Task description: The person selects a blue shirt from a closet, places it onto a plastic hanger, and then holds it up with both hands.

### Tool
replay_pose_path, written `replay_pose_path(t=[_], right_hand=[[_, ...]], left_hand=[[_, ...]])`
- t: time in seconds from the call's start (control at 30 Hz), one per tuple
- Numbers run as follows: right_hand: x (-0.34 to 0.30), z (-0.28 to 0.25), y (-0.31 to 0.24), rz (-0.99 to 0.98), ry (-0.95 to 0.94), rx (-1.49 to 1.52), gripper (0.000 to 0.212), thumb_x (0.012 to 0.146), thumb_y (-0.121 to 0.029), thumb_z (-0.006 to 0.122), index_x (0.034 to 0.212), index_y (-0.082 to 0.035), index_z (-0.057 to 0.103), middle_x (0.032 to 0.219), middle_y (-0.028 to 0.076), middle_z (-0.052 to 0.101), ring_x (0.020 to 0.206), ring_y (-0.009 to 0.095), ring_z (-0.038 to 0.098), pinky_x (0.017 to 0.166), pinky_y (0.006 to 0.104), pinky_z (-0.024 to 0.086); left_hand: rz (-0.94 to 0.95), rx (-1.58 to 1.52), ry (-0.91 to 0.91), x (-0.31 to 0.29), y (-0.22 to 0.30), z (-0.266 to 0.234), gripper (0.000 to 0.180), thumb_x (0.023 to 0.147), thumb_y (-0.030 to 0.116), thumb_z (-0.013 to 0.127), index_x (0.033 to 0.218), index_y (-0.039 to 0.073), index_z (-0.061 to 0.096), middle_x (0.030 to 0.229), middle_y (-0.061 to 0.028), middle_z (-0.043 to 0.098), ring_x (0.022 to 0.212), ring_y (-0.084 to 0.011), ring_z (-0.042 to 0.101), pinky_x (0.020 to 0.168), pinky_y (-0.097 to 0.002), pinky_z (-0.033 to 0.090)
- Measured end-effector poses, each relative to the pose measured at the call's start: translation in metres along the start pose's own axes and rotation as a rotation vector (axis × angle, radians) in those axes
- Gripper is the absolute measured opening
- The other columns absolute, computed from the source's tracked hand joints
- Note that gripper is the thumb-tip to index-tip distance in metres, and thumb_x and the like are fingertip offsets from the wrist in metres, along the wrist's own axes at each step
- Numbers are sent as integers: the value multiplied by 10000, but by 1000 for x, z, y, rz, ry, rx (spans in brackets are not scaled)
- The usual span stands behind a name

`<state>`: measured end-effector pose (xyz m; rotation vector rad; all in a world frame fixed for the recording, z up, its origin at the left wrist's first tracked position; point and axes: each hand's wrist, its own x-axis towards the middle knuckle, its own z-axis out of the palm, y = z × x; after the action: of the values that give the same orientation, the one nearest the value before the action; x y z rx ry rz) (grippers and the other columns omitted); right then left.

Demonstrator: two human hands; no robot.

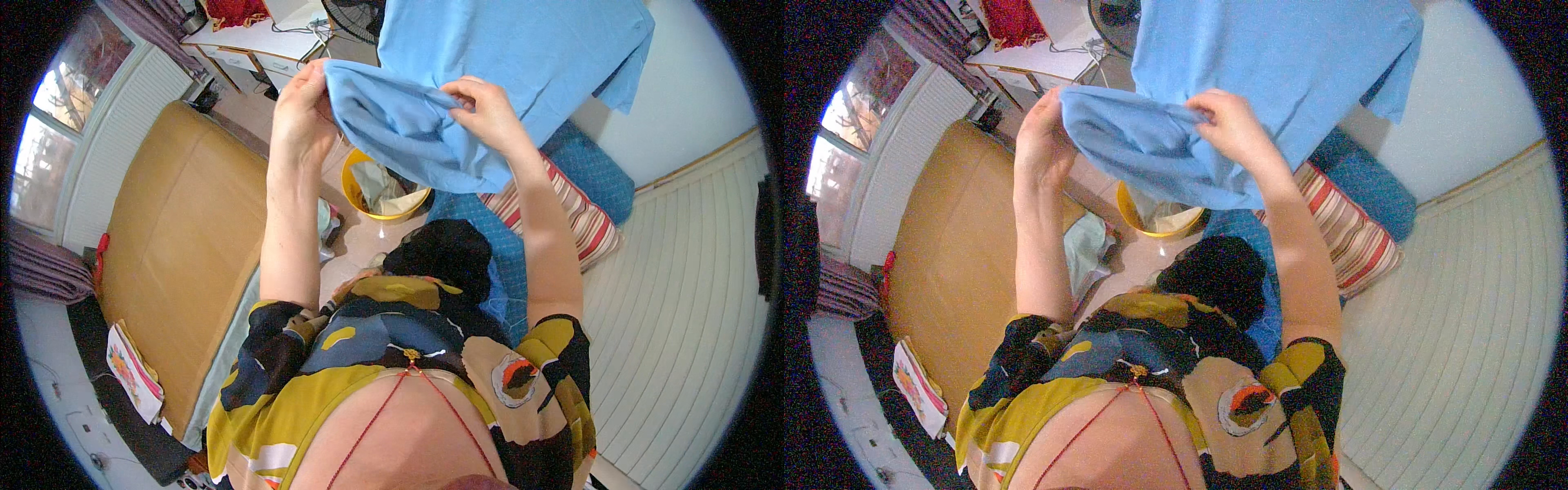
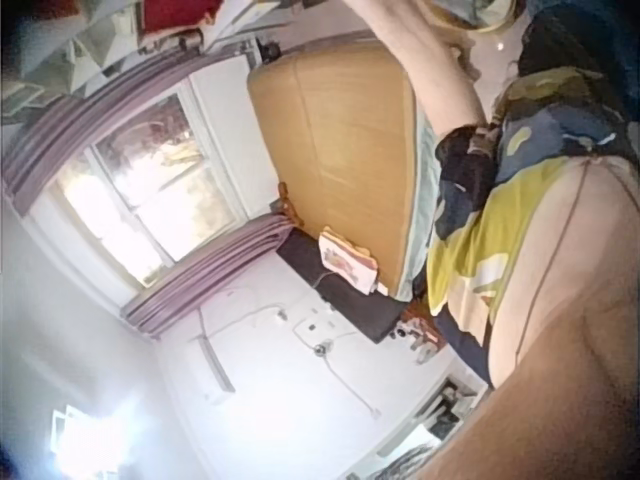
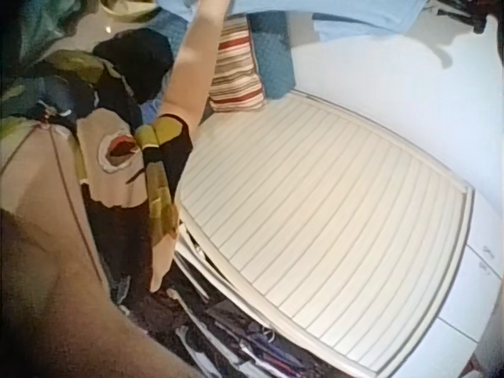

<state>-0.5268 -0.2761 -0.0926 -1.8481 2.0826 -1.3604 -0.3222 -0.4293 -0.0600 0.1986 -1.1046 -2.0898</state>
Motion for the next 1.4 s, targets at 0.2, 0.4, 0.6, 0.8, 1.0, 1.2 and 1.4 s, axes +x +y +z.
replay_pose_path(t=[0.2, 0.4, 0.6, 0.8, 1.0, 1.2, 1.4], right_hand=[[-33, 18, 38, 265, 298, 81, 86, 780, -96, 597, 816, -28, 636, 727, 74, 639, 655, 167, 618, 611, 282, 485], [-117, 102, 55, 846, -599, 956, 359, 880, -296, 536, 999, 38, 590, 873, 166, 641, 794, 227, 641, 695, 305, 525], [-141, 179, 79, 1031, 163, 1925, 559, 875, -319, 541, 1276, 4, 324, 1297, 170, 417, 1207, 289, 402, 989, 450, 343], [-132, 163, 85, 761, 666, 1792, 452, 855, -39, 512, 1269, -47, 331, 1278, 138, 421, 1202, 307, 391, 999, 496, 322], [-152, 122, 67, 556, 516, 1609, 567, 856, 43, 434, 1362, -104, 224, 1393, 119, 279, 1274, 294, 302, 1031, 498, 290], [-175, 87, 48, 536, 575, 1625, 529, 883, -34, 425, 1366, -105, 222, 1394, 112, 289, 1267, 309, 313, 1008, 521, 306], [-174, 44, 37, 361, 754, 1647, 470, 899, -118, 436, 1343, -84, 285, 1383, 140, 314, 1272, 320, 302, 1018, 539, 277]], left_hand=[[71, -180, -5, 2, 8, -34, 225, 917, 138, 401, 985, -35, 527, 952, -119, 595, 868, -198, 578, 795, -343, 482], [71, -352, -24, 0, 10, -51, 254, 926, 160, 401, 1034, -40, 513, 1044, -134, 577, 975, -238, 548, 888, -392, 433], [108, -357, 38, -18, 16, -60, 239, 935, 162, 400, 1016, -30, 517, 1031, -142, 585, 982, -244, 551, 880, -398, 449], [67, -252, 244, -27, 13, -110, 285, 950, 197, 353, 1035, -23, 513, 1064, -130, 584, 1007, -246, 544, 915, -418, 421], [42, -195, 372, -23, -9, -139, 292, 954, 208, 328, 1042, -8, 504, 1074, -119, 577, 1015, -251, 541, 912, -421, 418], [48, -194, 337, -13, -21, -139, 304, 952, 202, 321, 1077, -13, 495, 1091, -119, 568, 1020, -254, 536, 914, -417, 417], [54, -311, 218, -7, -25, -166, 296, 946, 184, 335, 1081, -18, 504, 1073, -121, 573, 982, -246, 550, 855, -378, 457]])
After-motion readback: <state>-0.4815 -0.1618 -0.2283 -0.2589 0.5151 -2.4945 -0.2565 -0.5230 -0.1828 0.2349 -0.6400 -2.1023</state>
